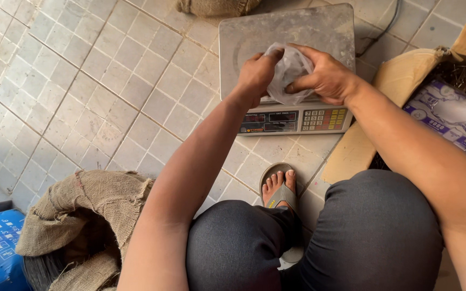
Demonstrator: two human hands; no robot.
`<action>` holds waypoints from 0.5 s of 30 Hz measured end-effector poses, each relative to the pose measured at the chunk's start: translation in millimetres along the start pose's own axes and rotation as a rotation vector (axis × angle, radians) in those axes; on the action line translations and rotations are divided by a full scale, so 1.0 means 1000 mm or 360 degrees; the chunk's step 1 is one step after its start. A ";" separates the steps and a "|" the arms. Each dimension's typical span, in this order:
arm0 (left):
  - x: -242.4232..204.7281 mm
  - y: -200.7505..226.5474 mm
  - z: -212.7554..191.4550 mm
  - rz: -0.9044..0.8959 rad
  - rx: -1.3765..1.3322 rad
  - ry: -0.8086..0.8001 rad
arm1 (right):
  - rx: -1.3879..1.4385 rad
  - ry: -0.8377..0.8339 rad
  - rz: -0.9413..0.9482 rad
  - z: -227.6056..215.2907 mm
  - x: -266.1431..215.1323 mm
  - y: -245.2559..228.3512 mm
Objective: The person scoops nails from a cardboard box into a small plastic bag, then places the bag on a digital scale to weigh it. The person repeats this process multiple times, adjusting the contents of the bag to reach a target weight.
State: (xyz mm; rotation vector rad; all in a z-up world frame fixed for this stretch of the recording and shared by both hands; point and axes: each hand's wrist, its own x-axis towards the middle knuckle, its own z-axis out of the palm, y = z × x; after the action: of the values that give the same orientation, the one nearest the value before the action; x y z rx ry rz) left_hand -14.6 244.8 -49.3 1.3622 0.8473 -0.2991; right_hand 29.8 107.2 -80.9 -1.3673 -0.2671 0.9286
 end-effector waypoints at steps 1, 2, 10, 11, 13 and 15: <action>0.003 -0.004 0.004 -0.0009 0.0004 -0.0004 | 0.0006 0.0006 0.0007 -0.001 0.004 0.010; 0.006 -0.005 0.008 0.0058 0.0084 0.0072 | -0.0041 0.0079 -0.0051 -0.003 0.009 0.017; 0.023 -0.004 0.003 0.0272 0.0375 0.0143 | -0.0067 0.0209 -0.0189 -0.006 0.022 0.025; 0.020 -0.003 0.001 0.0271 0.0293 0.0092 | -0.0037 0.0205 -0.0208 -0.007 0.021 0.023; 0.005 0.001 -0.003 0.0264 0.0195 0.0053 | -0.0014 0.0186 -0.0218 -0.007 0.016 0.019; -0.017 0.010 -0.008 -0.0006 0.0366 -0.0121 | -0.0218 0.0255 -0.0138 -0.007 0.009 0.011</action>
State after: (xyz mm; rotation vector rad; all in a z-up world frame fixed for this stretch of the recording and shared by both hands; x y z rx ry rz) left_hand -22.9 249.2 -30.3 1.5521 0.7692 -0.4595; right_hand 35.8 107.7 -95.3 -1.5353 -0.2690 0.7350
